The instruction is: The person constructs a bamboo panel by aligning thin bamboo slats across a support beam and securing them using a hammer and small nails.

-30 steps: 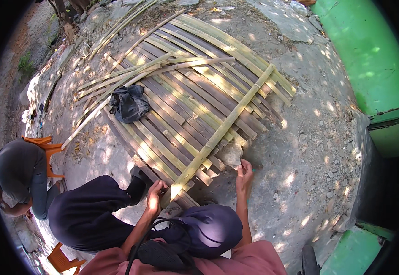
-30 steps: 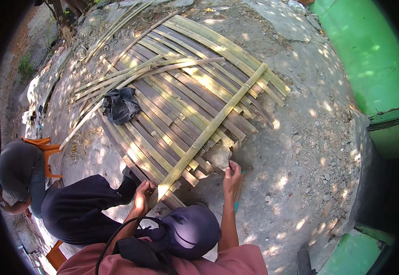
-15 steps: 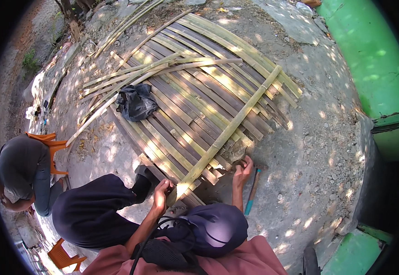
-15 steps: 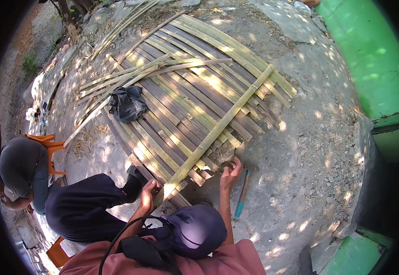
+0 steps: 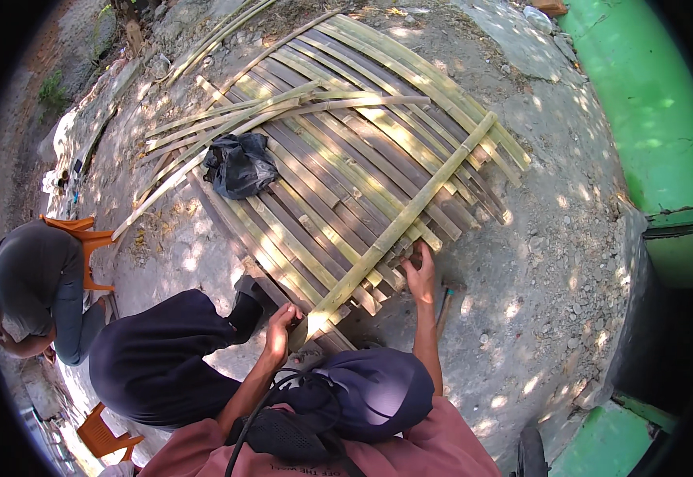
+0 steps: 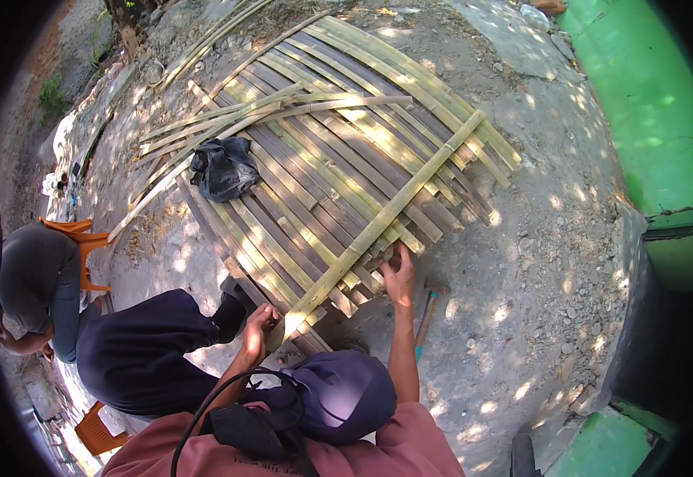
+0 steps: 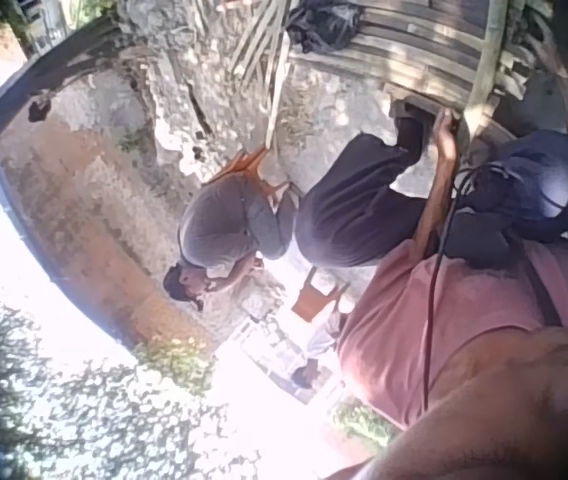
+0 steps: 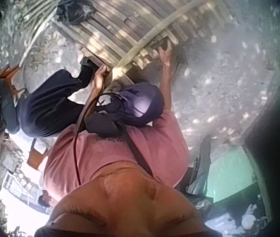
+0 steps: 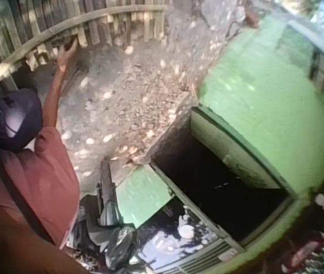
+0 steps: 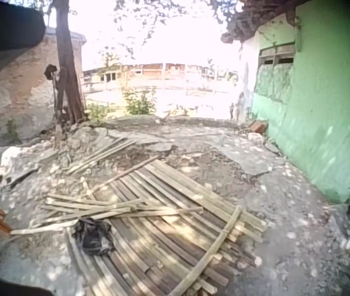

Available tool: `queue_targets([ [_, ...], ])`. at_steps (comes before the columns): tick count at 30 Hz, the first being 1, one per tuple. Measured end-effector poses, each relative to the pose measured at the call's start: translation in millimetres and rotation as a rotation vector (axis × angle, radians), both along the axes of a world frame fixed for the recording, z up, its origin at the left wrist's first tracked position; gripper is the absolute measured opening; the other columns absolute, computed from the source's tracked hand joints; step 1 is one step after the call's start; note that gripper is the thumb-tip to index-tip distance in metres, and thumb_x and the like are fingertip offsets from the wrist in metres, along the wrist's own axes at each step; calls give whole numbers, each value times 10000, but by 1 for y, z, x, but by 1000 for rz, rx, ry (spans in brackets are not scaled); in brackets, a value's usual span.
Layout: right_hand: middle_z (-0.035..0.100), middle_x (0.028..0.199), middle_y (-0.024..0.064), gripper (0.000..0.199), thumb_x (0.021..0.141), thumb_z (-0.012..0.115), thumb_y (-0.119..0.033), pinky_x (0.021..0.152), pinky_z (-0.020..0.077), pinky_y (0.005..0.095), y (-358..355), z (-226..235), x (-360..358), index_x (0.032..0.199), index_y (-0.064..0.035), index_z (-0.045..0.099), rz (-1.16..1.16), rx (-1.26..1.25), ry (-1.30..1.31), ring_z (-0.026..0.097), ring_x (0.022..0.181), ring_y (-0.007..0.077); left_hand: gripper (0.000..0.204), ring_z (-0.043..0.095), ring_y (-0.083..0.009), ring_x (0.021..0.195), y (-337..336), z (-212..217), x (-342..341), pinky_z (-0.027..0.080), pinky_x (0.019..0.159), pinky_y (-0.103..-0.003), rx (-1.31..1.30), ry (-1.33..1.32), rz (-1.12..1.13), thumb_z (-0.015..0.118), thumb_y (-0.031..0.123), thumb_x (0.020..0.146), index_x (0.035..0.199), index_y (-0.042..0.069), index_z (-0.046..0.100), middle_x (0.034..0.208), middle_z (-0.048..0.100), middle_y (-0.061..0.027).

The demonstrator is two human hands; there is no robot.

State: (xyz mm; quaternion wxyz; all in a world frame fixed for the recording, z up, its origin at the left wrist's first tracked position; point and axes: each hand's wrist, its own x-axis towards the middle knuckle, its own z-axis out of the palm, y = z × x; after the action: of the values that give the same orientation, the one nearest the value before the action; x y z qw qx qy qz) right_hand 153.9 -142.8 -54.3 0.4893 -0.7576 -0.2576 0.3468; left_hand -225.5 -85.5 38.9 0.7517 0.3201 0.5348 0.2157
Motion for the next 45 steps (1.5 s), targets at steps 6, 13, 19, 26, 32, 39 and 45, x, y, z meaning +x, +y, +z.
queue_targets([
  [6,692,1440,160,685,937,774,-64,1038,552,383,1,1,-38,1580,-11,545,-56,70,61,684,1173,214,320,530,-108,882,-8,-25,-10,413,828,-278,34,75,4,520,301,1148,925,95,621,911,572,5],
  [13,718,1424,181,526,1023,728,-155,1054,565,392,-22,-20,-20,1520,-35,604,-216,77,60,728,1213,254,295,526,-143,888,-21,-56,7,419,857,-325,369,274,-129,509,255,1118,918,66,618,923,617,-15],
  [19,748,1366,172,421,1029,722,-144,991,590,376,-36,41,-29,1434,-43,665,-220,12,-122,742,1179,254,275,568,-148,936,2,-33,-3,463,871,-321,-42,92,-178,548,246,1115,967,54,680,931,624,-6],
  [26,774,1222,142,329,1007,739,-97,893,614,366,-78,95,-72,1331,-46,713,-288,-12,-173,759,1065,232,239,611,-256,1063,72,93,15,471,1015,-404,954,588,-729,678,217,1052,1139,84,857,1076,703,-106],
  [32,773,1128,122,269,992,745,-66,836,601,365,-77,108,-112,1259,-45,735,-133,14,-310,753,970,232,208,604,-227,892,129,67,144,487,835,-370,846,152,-780,692,151,1060,1178,86,850,937,637,-92],
  [39,777,1099,112,251,997,725,-58,839,595,354,-67,120,-129,1247,-30,734,-140,-12,-261,750,945,207,227,669,-212,857,127,-14,195,540,779,-361,997,-15,-642,717,36,1009,1197,71,841,965,684,-90],
  [45,773,1092,118,270,1003,708,-30,831,599,343,-40,114,-120,1273,-29,728,-155,-103,-281,751,923,209,202,694,-270,908,128,-38,192,554,803,-398,974,-136,-627,743,-1,955,1120,59,842,978,716,-119],
])
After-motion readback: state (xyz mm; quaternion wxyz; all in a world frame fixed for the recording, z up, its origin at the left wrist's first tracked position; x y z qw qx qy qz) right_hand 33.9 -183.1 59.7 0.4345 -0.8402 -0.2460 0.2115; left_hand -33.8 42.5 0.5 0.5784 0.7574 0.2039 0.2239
